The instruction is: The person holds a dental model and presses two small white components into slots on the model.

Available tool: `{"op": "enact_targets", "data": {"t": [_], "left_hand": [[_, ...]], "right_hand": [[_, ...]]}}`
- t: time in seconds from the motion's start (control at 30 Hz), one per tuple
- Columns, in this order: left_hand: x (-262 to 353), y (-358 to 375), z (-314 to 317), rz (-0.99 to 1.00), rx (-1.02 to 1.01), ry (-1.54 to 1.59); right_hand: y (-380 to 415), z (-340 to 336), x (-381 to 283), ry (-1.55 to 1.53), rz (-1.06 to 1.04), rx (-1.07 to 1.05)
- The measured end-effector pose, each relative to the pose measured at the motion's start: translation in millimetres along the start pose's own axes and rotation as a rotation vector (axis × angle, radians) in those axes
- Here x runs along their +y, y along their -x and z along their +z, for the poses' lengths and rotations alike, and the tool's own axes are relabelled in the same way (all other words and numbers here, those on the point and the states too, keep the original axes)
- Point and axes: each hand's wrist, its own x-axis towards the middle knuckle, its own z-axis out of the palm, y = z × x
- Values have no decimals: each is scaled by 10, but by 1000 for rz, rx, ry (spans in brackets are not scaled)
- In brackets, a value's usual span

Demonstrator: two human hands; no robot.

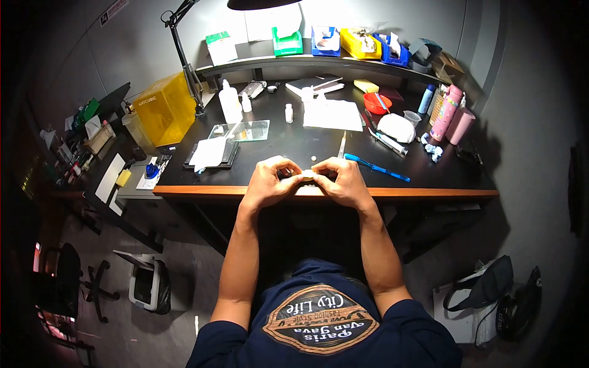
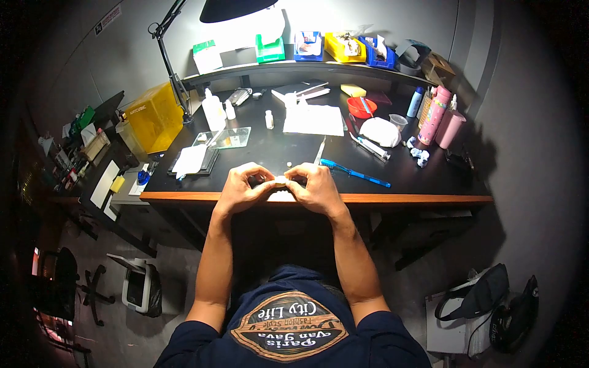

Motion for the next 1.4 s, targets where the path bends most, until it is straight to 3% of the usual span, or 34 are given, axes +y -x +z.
{"op": "enact_targets", "data": {"t": [1.4], "left_hand": [[11,1,1,-18,-3,-6]], "right_hand": [[0,-2,-12,9,-7,5]]}}
